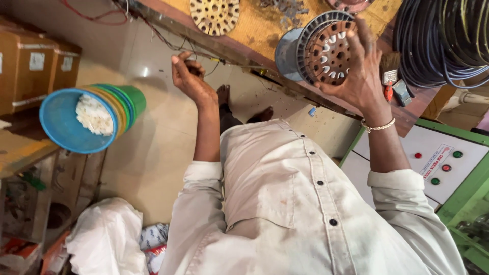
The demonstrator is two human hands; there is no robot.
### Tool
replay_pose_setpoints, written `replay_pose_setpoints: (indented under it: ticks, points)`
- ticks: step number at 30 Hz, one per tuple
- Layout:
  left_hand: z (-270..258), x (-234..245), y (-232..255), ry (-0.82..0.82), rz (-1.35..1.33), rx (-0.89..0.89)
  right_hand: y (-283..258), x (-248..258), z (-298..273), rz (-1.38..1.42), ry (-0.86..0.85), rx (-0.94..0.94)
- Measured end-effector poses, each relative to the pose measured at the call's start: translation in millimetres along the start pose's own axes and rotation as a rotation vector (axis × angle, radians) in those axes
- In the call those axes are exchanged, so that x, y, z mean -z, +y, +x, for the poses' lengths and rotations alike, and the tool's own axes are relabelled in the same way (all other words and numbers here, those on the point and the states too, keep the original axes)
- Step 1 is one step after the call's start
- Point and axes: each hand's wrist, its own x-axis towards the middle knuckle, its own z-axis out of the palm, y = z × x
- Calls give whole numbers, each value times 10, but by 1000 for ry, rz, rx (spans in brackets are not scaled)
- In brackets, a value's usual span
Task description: The person uses a hammer to tap a circular metal component on a green press machine, then inspects it. They then use a screwdriver to pry and adjust parts within a larger cylindrical stator assembly on a cluttered workbench.
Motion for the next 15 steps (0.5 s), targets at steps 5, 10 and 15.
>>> replay_pose_setpoints:
  ticks: [5,10,15]
  points:
    - [-15,-70,70,-34,25,0,-12,18,4,-4,1,-20]
    - [8,-24,57,-41,7,8,-42,-52,69,-4,38,9]
    - [48,-62,-148,-29,39,-30,-38,8,8,-101,-36,-85]
